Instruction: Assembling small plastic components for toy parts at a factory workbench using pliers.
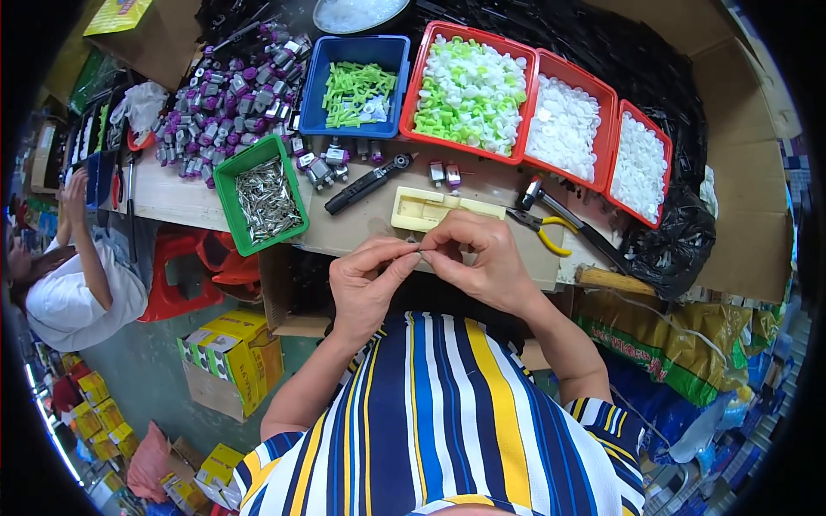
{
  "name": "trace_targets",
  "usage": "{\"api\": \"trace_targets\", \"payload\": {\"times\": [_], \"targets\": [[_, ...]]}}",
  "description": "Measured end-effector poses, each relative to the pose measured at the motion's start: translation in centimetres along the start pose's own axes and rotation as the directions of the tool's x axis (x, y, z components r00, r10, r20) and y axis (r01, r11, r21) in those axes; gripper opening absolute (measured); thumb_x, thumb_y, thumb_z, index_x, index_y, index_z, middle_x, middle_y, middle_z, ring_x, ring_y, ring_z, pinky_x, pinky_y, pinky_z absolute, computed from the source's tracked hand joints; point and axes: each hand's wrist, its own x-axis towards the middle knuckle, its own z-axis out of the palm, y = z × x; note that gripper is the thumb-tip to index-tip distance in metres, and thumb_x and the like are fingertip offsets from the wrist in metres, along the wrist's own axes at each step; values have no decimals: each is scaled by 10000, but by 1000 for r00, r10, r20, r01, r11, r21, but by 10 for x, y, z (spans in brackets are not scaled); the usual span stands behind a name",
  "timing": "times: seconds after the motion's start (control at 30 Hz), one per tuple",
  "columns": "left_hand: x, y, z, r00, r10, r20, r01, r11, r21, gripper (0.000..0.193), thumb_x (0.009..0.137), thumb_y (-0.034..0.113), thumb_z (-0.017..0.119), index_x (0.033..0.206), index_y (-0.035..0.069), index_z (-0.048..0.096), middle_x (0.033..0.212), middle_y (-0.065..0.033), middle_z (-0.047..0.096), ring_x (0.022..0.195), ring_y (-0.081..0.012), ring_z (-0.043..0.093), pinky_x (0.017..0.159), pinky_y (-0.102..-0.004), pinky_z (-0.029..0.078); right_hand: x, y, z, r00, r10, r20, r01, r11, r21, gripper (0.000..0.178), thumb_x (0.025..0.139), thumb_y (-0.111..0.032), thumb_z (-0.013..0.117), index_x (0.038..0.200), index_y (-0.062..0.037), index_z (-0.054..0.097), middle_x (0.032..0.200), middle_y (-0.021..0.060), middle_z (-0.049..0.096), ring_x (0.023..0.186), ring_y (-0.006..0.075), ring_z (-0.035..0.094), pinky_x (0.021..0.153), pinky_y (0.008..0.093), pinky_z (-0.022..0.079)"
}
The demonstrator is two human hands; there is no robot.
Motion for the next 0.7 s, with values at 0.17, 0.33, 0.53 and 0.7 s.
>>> {"api": "trace_targets", "payload": {"times": [0.17, 0.33, 0.53, 0.7], "targets": [[-4, 0, -6, 999, -8, -51, 5, 998, -61, 133, 866, -29, 723, 998, -49, 729, 941, -75, 688, 823, -100, 620, 722, -214, 491, 0, 1, 10, 997, -82, -13, 81, 992, -100, 100, 815, -43, 741, 872, 9, 676, 769, 64, 617, 644, 142, 598, 561, 260, 453], [1, -2, -20, 976, -182, -117, 147, 955, -259, 88, 878, -5, 697, 950, -54, 708, 871, -77, 686, 770, -124, 626, 647, -216, 454, -5, 16, 17, 912, -350, 211, 387, 571, -724, 223, 808, -92, 669, 1027, -52, 669, 886, 54, 575, 793, 198, 608, 623, 309, 446], [1, -3, -31, 952, -272, -141, 198, 897, -394, 112, 886, 7, 699, 992, -29, 702, 863, -91, 711, 761, -142, 654, 660, -231, 483, 0, 25, 28, 883, -298, 362, 453, 343, -823, 258, 799, -148, 626, 1031, -36, 653, 882, 34, 499, 873, 167, 552, 655, 315, 427], [1, -5, -30, 942, -307, -138, 224, 877, -425, 129, 887, 24, 705, 1007, -24, 699, 863, -102, 716, 762, -153, 660, 667, -239, 488, -4, 25, 25, 877, -280, 390, 468, 318, -824, 265, 795, -158, 623, 1027, -33, 649, 902, 37, 510, 873, 159, 558, 663, 306, 424]]}}
